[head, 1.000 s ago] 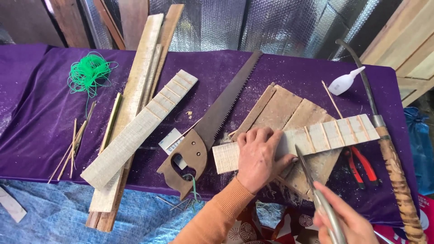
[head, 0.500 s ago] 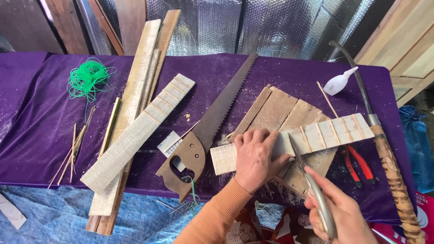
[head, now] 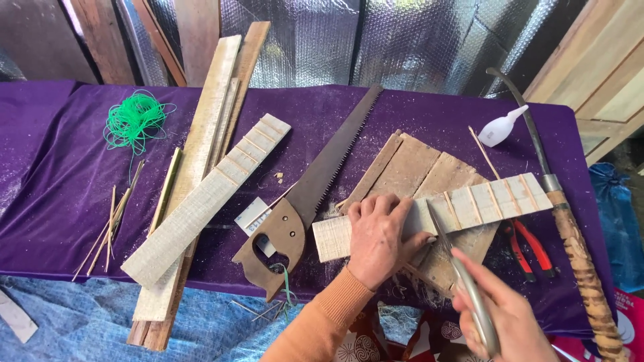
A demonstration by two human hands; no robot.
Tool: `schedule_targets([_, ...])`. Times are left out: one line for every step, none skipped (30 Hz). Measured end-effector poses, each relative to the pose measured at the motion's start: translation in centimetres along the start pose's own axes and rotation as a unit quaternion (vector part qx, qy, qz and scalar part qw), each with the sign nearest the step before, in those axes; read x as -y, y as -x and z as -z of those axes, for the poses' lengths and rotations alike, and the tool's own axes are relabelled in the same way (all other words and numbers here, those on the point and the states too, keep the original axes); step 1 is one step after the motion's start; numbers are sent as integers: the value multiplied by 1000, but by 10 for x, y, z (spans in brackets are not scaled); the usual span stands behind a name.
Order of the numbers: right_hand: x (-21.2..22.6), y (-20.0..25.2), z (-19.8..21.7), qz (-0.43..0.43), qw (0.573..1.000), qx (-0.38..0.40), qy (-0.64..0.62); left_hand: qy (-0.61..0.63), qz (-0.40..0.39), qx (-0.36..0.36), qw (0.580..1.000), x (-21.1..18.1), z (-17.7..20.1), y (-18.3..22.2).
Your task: Using scissors to refine or trim the fret slots on a wooden instrument neck/fretboard.
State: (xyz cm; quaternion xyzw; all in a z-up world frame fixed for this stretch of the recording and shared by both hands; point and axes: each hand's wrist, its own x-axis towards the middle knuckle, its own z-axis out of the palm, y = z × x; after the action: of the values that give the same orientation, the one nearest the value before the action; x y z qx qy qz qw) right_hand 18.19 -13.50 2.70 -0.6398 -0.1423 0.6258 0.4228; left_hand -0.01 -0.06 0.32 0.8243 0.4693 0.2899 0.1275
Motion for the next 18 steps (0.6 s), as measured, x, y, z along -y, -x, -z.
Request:
schedule_targets([-9,-3,8,1,1000,12,-13,2,3,-1,1000,0,1,0])
schedule_targets([-9,-5,11,1,1000,14,-11,0,5,-3,1000,1,1,-1])
schedule_targets([-13,-5,14,2,999,21,-25,0,0,-6,1000,1,1,0])
schedule_targets([-16,-5,18,3,999,28,-38,-1,-5,-9,1000,0,1,0])
schedule_targets([-1,-2,0,3,999,26,-43,-1,-9,-6,1000,1,1,-1])
schedule_targets([14,1,-18,4,1000,-15,-6,0,-2,4,1000,1,2,-1])
schedule_targets([30,5,-34,6,998,-56,32,1,4,12,1000,0,2,-2])
schedule_targets([26,-7,-26,7,998,-59,28,2,0,13,1000,0,-1,0])
schedule_targets([24,-21,-21,52,998,-8,26,-4,-3,0,1000,1,-4,1])
schedule_targets([23,-36,-16,95,994,44,23,-10,-6,-14,1000,3,-5,2])
schedule_targets([25,-23,-16,101,993,48,23,-13,-8,-20,1000,2,-3,1])
schedule_targets([28,-12,-17,109,994,27,-4,-5,0,6,1000,1,-2,0])
schedule_targets([28,-1,-18,111,993,8,-29,2,15,34,999,1,-2,3])
schedule_targets([23,8,-14,111,993,15,-26,-2,20,30,999,1,-5,5])
schedule_targets([15,19,-10,82,994,-36,-58,52,-20,-86,995,0,-10,10])
schedule_targets([8,28,-4,52,991,-87,-90,104,-61,-201,972,-1,-16,14])
schedule_targets([-16,22,19,46,991,-89,-93,104,-60,-194,974,-13,-2,22])
schedule_targets([-42,17,42,119,991,-23,-61,214,-27,-152,964,-26,11,30])
